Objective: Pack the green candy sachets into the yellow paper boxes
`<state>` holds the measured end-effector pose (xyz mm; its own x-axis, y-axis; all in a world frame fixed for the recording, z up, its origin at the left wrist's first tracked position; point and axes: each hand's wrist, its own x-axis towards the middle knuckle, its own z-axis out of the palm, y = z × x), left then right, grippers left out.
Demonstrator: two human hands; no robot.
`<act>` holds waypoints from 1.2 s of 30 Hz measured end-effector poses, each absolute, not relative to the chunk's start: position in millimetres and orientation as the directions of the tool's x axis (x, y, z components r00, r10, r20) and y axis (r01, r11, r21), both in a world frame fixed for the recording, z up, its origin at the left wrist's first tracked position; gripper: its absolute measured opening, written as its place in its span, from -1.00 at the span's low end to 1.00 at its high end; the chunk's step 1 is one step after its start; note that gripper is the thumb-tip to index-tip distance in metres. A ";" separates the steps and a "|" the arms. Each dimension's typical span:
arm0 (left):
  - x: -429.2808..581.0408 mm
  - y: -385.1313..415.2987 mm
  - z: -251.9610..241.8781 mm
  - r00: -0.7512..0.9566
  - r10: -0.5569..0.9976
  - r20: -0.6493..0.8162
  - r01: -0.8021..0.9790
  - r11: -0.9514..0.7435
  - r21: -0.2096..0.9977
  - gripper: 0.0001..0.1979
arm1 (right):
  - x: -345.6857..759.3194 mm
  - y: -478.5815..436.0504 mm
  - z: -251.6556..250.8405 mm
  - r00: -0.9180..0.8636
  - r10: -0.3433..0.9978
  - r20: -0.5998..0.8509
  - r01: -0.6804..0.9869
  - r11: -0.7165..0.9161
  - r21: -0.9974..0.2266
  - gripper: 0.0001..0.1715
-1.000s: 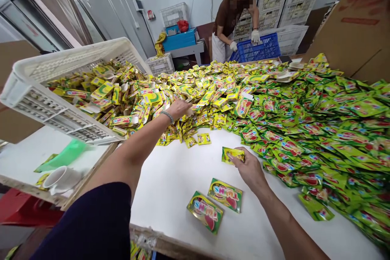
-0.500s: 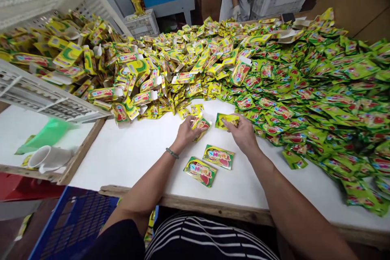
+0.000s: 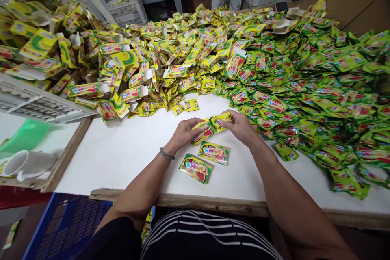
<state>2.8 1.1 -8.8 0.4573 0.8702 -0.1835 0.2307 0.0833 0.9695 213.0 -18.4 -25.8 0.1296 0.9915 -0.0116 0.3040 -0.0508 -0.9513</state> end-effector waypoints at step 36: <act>15.8 -9.3 1.3 0.333 0.864 -0.376 -0.212 0.458 0.864 -0.49 | 181.0 -29.4 -29.6 0.297 0.936 0.188 0.404 0.055 -0.913 -0.66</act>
<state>15.8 -9.3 1.3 0.3331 0.8645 -0.3765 -0.2117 0.4577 0.8636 181.0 -29.4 -29.6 0.2974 0.9361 0.1876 0.4037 0.0548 -0.9132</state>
